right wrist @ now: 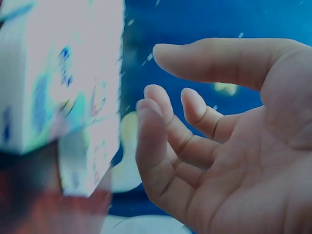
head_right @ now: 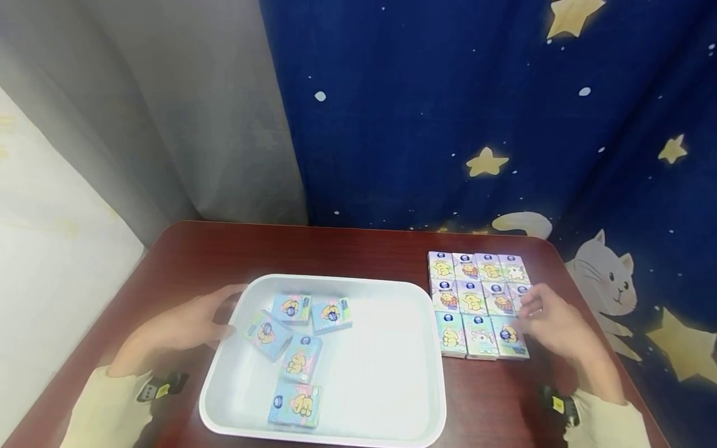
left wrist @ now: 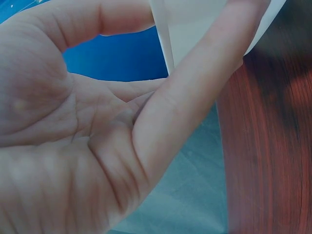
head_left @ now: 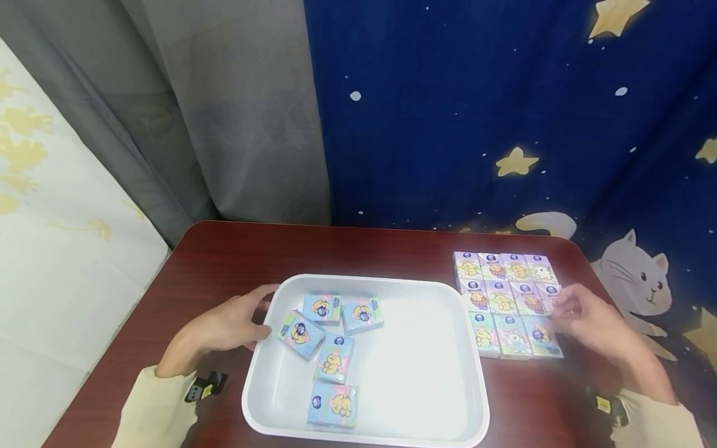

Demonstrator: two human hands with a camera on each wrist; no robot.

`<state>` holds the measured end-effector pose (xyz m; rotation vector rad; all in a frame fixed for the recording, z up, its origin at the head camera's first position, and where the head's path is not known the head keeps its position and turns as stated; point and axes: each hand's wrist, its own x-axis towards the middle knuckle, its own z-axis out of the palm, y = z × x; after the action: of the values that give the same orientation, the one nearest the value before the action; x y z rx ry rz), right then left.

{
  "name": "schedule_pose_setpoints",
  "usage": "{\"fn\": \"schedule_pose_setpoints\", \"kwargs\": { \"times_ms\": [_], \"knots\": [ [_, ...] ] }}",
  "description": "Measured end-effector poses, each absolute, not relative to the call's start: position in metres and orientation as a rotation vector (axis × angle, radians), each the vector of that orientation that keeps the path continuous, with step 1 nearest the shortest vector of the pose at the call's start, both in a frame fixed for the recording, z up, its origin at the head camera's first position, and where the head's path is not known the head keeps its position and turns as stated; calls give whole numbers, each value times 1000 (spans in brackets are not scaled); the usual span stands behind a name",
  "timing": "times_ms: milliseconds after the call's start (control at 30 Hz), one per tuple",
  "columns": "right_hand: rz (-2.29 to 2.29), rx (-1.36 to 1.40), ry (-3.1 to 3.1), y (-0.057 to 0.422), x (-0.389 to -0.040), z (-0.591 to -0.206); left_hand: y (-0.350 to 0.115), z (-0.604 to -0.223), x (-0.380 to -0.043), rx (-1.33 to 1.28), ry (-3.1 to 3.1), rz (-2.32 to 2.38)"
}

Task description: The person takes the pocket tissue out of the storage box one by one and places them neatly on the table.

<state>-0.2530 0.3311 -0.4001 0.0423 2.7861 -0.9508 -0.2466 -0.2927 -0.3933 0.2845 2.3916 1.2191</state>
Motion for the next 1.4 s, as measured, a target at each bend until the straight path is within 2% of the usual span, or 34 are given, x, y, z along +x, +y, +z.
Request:
{"fn": "schedule_pose_setpoints", "kwargs": {
  "times_ms": [400, 767, 933, 1133, 1400],
  "knots": [
    [-895, -235, 2896, 255, -249, -360, -293, -395, -246, 290, 2397, 1225],
    [-723, -775, 2821, 175, -259, -336, -291, -396, -246, 334, 2389, 1240],
    [-622, -833, 2750, 140, -266, -326, -292, -396, -246, 327, 2377, 1249],
    [-480, -883, 2700, 105, -277, -327, -292, -397, -246, 341, 2378, 1244],
    [-361, -1157, 2545, 71, -291, -345, -292, -395, -245, 327, 2381, 1244]
  ]
}}
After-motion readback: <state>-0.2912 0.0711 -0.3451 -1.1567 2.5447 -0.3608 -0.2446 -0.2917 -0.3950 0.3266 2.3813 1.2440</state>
